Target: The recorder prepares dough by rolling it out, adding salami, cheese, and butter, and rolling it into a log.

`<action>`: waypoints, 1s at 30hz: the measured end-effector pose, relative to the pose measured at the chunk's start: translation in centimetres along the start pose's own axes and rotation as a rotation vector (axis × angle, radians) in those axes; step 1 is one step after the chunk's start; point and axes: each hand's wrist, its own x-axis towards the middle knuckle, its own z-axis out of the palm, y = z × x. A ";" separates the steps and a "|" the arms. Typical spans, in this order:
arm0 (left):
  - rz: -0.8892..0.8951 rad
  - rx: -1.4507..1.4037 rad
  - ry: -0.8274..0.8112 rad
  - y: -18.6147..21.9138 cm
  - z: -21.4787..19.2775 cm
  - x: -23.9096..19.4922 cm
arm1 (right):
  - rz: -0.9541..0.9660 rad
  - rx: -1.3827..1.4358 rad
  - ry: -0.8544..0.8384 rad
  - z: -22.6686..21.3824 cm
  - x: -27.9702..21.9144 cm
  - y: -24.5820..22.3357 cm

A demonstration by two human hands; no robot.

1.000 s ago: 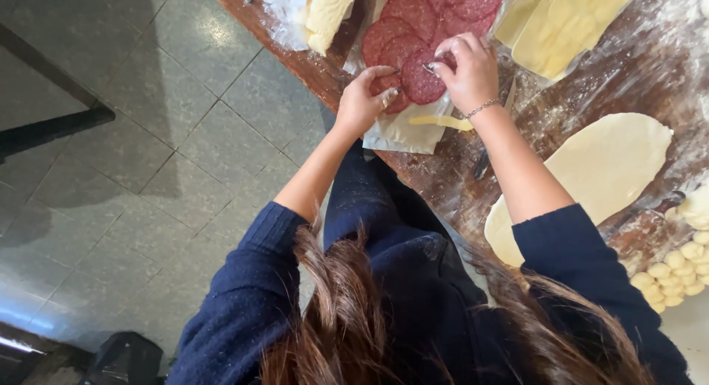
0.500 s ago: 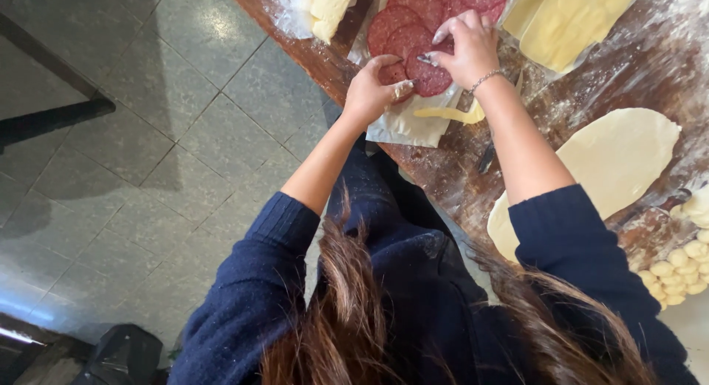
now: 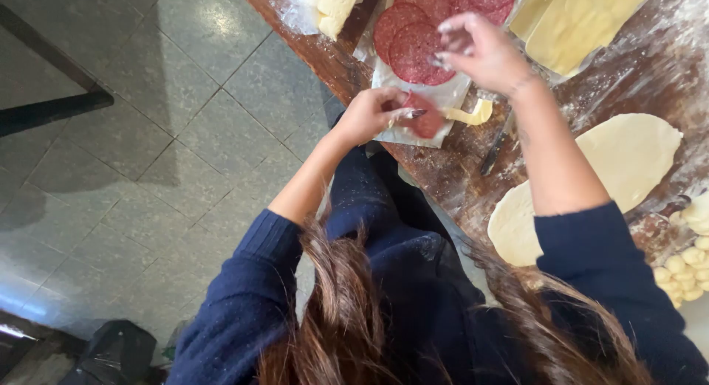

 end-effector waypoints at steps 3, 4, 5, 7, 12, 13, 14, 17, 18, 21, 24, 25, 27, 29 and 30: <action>-0.129 -0.155 0.024 -1.0 -0.3 -1.2 | -0.012 -0.281 0.215 1.5 3.3 1.7; -0.167 -0.221 0.047 -1.3 -0.4 -1.8 | -0.039 -0.369 0.304 2.0 4.2 1.8; -0.167 -0.221 0.048 -2.3 0.0 -1.8 | -0.040 -0.369 0.303 2.3 4.4 2.1; -0.222 -0.604 0.106 -4.4 0.6 -1.7 | -0.050 -0.308 0.405 2.7 5.1 2.5; -0.244 -0.538 0.204 -6.2 1.4 -0.9 | -0.035 -0.223 0.445 3.1 5.7 3.2; -0.251 -0.554 0.202 -6.0 1.5 -0.6 | -0.045 -0.247 0.457 3.1 5.8 3.4; -0.249 -0.555 0.202 -4.9 1.3 -0.5 | -0.045 -0.249 0.458 3.2 6.0 3.5; -0.300 -0.598 0.221 -2.5 1.2 -0.4 | 0.041 -0.244 0.437 3.4 6.3 3.9; -0.315 -0.588 0.223 -2.5 1.2 -0.3 | 0.109 -0.213 0.395 3.5 6.5 4.2; -0.346 -0.575 0.220 -3.6 1.7 0.1 | 0.083 -0.254 0.354 3.3 6.5 4.4; -0.332 -0.576 0.224 -1.5 1.1 -0.3 | -0.252 -0.553 0.491 2.1 4.4 -0.4; -0.301 -0.581 0.231 -0.1 0.6 -0.5 | -0.499 -0.779 0.623 1.6 3.4 -2.8; -0.303 -0.681 0.247 2.7 -0.6 -0.9 | -0.403 -0.672 0.488 2.5 2.7 -0.7; -0.307 -0.781 0.257 1.9 -1.5 -1.3 | -0.304 -0.561 0.357 2.8 1.2 0.3; -0.135 -0.635 0.215 -0.3 -1.8 -1.7 | -0.364 -0.494 0.392 2.8 0.1 0.2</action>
